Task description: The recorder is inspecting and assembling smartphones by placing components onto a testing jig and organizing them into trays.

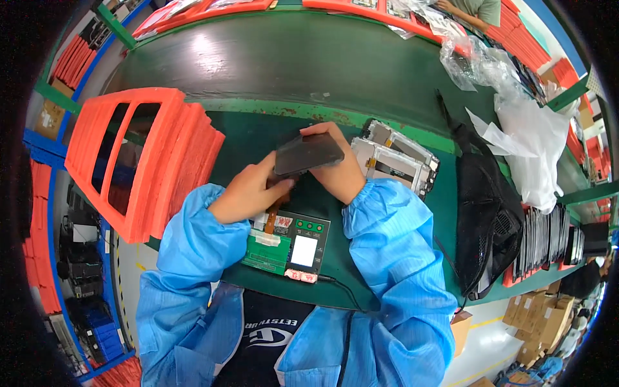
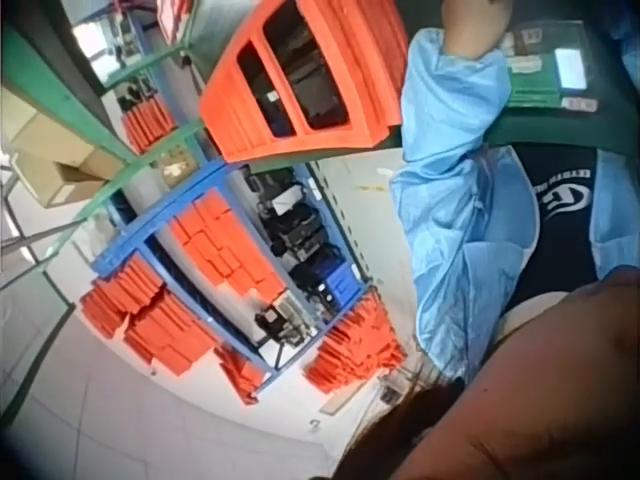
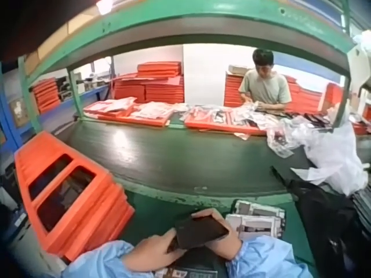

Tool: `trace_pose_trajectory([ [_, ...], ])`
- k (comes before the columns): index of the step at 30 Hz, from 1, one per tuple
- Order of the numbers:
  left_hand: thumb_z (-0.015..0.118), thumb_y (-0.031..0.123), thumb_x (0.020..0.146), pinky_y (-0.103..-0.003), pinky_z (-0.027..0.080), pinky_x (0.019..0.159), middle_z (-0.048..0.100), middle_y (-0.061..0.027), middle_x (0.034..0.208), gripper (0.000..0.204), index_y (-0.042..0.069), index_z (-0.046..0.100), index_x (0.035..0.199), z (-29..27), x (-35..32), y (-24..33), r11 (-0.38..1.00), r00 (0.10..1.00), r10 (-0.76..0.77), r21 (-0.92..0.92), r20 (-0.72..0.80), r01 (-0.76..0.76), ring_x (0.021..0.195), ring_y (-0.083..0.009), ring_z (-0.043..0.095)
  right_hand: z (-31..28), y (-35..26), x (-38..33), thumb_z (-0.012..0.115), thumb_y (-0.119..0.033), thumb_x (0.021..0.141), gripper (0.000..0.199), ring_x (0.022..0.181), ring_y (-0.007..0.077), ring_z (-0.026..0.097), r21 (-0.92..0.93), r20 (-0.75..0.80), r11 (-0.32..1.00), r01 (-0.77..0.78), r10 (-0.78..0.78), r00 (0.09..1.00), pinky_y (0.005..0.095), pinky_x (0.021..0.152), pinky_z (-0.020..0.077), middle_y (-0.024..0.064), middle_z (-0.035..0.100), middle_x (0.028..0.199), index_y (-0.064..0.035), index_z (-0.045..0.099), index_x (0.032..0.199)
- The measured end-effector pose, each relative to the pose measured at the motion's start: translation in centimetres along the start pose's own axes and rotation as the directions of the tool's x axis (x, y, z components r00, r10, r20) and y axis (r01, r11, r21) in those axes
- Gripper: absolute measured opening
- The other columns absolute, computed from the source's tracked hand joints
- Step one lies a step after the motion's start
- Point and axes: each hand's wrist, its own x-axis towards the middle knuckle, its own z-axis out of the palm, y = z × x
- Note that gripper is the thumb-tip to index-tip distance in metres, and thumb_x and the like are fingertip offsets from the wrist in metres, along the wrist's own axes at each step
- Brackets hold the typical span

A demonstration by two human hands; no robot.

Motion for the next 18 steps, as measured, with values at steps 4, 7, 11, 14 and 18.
trace_pose_trajectory([
  [4, 0.046, 0.008, 0.086, -0.032, 0.048, 0.071, 0.061, -0.0183, 0.092, 0.028, -0.002, 0.043, 0.112, 0.5, 0.7, -1.1, 0.883, 0.999, 0.037, -0.468, 0.005, -0.03, 0.085, -0.0235, 0.061, 0.5, 0.1, 0.0, 0.063, 0.003, 0.073, 0.04, 0.092, 0.0151, 0.055, 0.012, -0.021, 1.0, 0.002, -0.001, 1.0, 0.0232, 0.078, 0.0435, 0.0086, 0.056, 0.097, -0.0055, 0.046, 0.107],
  [7, 0.043, 0.004, 0.087, -0.03, 0.048, 0.075, 0.061, -0.016, 0.093, 0.025, -0.004, 0.045, 0.11, 0.4, 0.8, -1.0, 0.813, 0.997, 0.068, -0.581, 0.03, -0.038, 0.089, -0.0215, 0.061, 0.5, 0.5, 0.0, 0.064, 0.003, 0.072, 0.041, 0.091, 0.0147, 0.055, -0.058, -0.039, 0.998, 0.032, -0.034, 0.999, 0.0232, 0.078, 0.0436, 0.0086, 0.056, 0.097, -0.0053, 0.045, 0.108],
  [11, 0.039, 0.002, 0.088, -0.029, 0.048, 0.077, 0.06, -0.0138, 0.096, 0.023, -0.006, 0.049, 0.107, 0.3, 0.7, -0.5, 0.841, 0.994, 0.07, -0.54, 0.086, -0.012, 0.091, -0.021, 0.06, 0.9, 0.4, 0.0, 0.062, 0.008, 0.07, 0.04, 0.086, 0.0164, 0.057, -0.043, -0.089, 0.997, 0.059, -0.063, 0.994, 0.024, 0.073, 0.0444, 0.0096, 0.057, 0.092, -0.0026, 0.044, 0.105],
  [14, 0.039, 0.004, 0.089, -0.029, 0.048, 0.076, 0.059, -0.0142, 0.096, 0.022, -0.006, 0.052, 0.104, 0.4, 0.6, -0.6, 0.825, 0.996, 0.039, -0.565, 0.075, 0.01, 0.089, -0.0212, 0.06, 1.1, 0.2, -0.1, 0.061, 0.007, 0.071, 0.038, 0.086, 0.016, 0.057, -0.057, -0.124, 0.997, 0.044, -0.05, 0.991, 0.0238, 0.073, 0.0445, 0.0097, 0.057, 0.091, -0.0027, 0.045, 0.104],
  [18, 0.04, 0.008, 0.09, -0.029, 0.05, 0.072, 0.058, -0.0135, 0.093, 0.023, -0.008, 0.052, 0.102, 0.6, 0.8, -0.5, 0.768, 0.998, 0.043, -0.641, 0.047, -0.003, 0.084, -0.021, 0.061, 1.1, 0.5, -0.1, 0.057, 0.006, 0.075, 0.032, 0.086, 0.014, 0.056, -0.029, -0.16, 0.999, 0.025, -0.029, 0.987, 0.0222, 0.073, 0.0439, 0.0082, 0.057, 0.093, -0.0027, 0.047, 0.104],
])
